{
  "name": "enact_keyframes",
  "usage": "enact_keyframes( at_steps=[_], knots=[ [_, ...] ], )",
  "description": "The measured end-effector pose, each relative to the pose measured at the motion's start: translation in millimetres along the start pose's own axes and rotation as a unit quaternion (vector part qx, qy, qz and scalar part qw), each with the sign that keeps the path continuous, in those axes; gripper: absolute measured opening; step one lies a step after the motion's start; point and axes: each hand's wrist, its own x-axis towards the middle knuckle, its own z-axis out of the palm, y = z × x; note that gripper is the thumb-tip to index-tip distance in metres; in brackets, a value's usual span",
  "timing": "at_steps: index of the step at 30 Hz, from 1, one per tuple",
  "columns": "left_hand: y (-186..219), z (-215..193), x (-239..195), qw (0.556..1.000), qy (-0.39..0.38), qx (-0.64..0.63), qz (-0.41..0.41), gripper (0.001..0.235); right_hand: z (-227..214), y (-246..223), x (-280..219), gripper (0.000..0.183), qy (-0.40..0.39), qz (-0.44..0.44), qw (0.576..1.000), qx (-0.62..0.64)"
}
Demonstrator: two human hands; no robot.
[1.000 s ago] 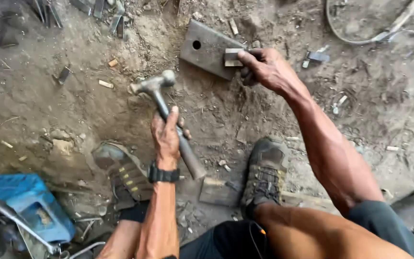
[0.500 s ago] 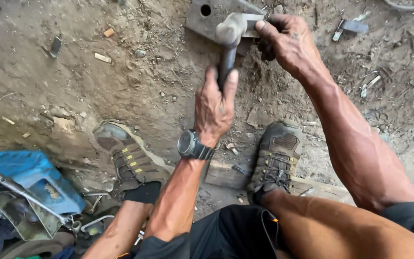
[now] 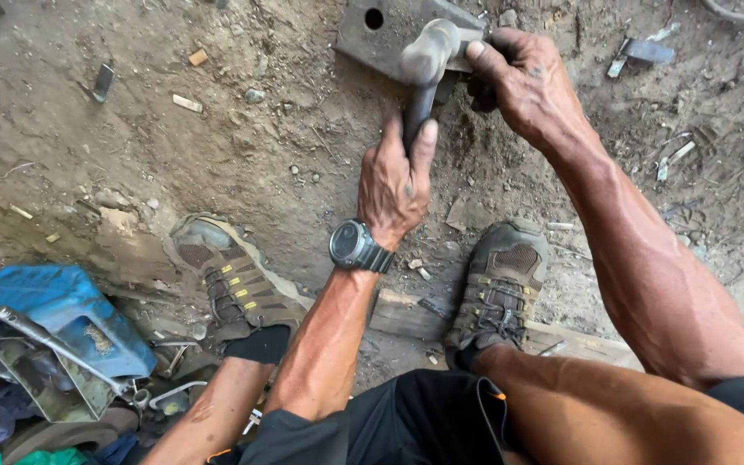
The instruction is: A person is manually fitting and hammering small metal components onto a larger metal base on the ground.
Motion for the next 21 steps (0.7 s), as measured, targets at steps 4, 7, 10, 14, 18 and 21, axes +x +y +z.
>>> enact_keyframes(
  at_steps=[4, 7, 10, 14, 18, 21],
  knots=[
    [15, -9, 5, 0.998, 0.032, 0.053, 0.009, 0.058, -2, 13, 7, 0.031, 0.005, -0.005, 1.0, 0.023],
    [21, -14, -8, 0.995, 0.074, 0.052, 0.05, 0.05, 1, 15, 4, 0.032, 0.003, -0.012, 0.999, 0.031],
    [7, -4, 5, 0.997, 0.019, 0.071, 0.005, 0.055, -3, 18, 7, 0.031, 0.01, -0.008, 0.999, 0.03],
    [4, -12, 14, 0.987, -0.014, 0.154, 0.033, 0.046, 2, 13, 7, 0.035, 0.008, 0.025, 0.996, 0.088],
    [24, -16, -1, 0.989, 0.025, 0.141, 0.049, 0.042, 6, 15, 1, 0.038, 0.02, 0.008, 0.998, 0.055],
    [12, -11, 3, 0.988, 0.029, 0.122, 0.086, 0.039, 2, 16, 4, 0.031, 0.021, -0.034, 0.997, 0.069]
  ],
)
